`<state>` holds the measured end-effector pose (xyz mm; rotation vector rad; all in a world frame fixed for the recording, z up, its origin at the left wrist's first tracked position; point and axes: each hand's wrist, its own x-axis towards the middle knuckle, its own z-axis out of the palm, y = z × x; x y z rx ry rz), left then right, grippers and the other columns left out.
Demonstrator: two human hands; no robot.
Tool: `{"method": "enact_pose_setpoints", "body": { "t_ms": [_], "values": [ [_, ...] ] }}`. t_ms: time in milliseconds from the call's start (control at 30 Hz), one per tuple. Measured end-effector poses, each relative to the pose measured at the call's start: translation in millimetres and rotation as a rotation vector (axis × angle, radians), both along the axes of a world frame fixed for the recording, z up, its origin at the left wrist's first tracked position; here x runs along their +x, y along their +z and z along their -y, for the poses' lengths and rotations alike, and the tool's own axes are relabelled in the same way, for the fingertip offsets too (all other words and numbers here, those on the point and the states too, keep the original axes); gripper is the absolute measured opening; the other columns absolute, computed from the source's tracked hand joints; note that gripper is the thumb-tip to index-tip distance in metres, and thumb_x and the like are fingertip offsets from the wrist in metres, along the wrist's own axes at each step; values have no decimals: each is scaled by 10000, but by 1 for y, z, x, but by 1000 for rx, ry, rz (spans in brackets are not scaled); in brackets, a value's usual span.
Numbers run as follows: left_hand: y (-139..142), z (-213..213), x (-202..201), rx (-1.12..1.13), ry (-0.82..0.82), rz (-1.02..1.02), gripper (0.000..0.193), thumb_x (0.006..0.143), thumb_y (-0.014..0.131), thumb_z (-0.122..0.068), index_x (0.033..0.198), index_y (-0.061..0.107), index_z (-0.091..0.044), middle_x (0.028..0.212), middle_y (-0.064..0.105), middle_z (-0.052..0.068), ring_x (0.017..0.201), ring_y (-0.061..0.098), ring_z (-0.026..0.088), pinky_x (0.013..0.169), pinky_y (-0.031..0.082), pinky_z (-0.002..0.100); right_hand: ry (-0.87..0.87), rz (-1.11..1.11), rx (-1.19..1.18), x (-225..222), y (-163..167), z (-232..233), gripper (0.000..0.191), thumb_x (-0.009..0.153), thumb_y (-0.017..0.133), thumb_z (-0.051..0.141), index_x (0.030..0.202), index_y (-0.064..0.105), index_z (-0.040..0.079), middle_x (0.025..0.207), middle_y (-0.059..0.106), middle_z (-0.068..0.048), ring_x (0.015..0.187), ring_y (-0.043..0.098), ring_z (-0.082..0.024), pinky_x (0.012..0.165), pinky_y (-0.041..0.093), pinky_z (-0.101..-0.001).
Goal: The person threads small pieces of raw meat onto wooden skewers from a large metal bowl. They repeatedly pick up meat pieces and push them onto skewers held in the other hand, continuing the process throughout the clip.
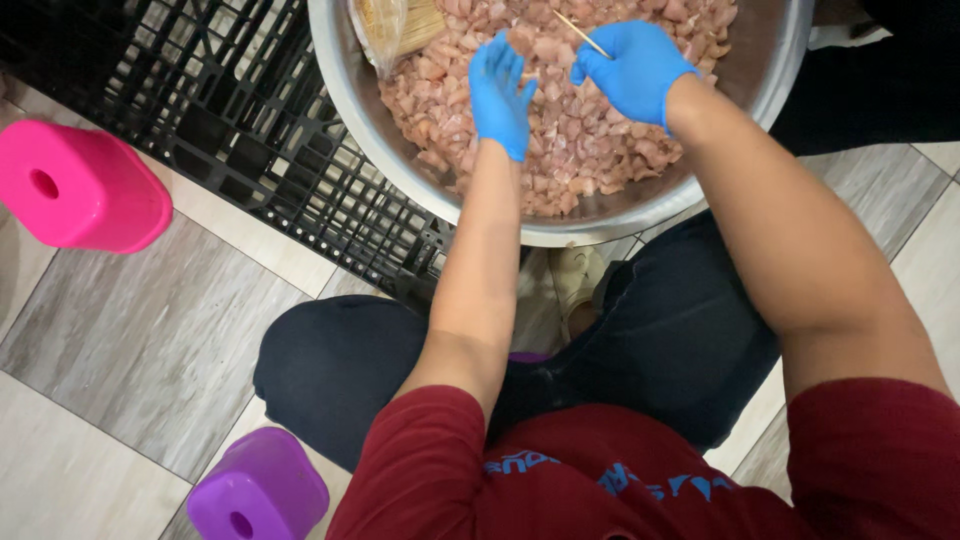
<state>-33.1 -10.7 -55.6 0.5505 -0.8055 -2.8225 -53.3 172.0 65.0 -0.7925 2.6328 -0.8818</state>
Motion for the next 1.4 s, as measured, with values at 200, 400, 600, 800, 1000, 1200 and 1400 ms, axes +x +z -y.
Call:
{"method": "enact_pose_setpoints", "body": {
  "t_ms": [200,400,600,800,1000,1200,1400],
  "values": [
    [7,-21,0,303,-161,-538,522,1114,450,-509,1362,549,-60,1455,585,160,1320,552,352,866,499,408,4,-54,-64,2,-18,13,224,1020,594,231,1075,747,78,883,700,-179,777,681,-315,714,533,-426],
    [22,-9,-9,423,-61,-450,260,1080,469,-404,1136,565,-169,926,627,0,899,630,262,568,462,371,40,-73,-13,19,-7,24,228,1027,586,251,1075,747,96,881,695,-207,793,674,-390,720,524,-482],
    [18,-3,-14,353,100,-464,260,1120,474,-407,1092,549,-159,821,488,-18,726,478,173,724,479,367,34,-177,78,36,12,36,226,1023,620,274,1015,706,65,885,684,-237,813,635,-465,706,503,-541],
    [29,-4,-17,399,138,-480,253,1117,482,-405,1074,535,-161,846,482,12,784,502,187,817,511,391,-89,-207,-119,45,24,40,207,1024,675,236,1077,654,37,869,687,-214,783,667,-408,685,516,-480],
    [31,-13,-16,440,34,-252,316,1086,428,-441,1041,544,-150,832,525,25,835,598,228,748,488,371,-154,-61,-332,36,20,34,260,968,712,157,1213,679,75,887,702,-91,771,699,-185,700,556,-339],
    [19,-12,-15,445,21,-641,322,1151,452,-378,1041,545,-90,753,430,18,729,535,199,1091,483,531,-125,230,-525,21,-2,30,216,1058,631,192,1069,709,-9,932,747,-75,834,683,-124,739,530,-302],
    [36,-10,-10,422,97,-484,272,1113,434,-343,1021,528,-104,775,489,46,750,538,225,1056,459,536,-384,309,-503,23,-6,35,326,1074,560,366,1086,651,53,822,691,-89,697,662,-179,618,489,-342]
  ]
}}
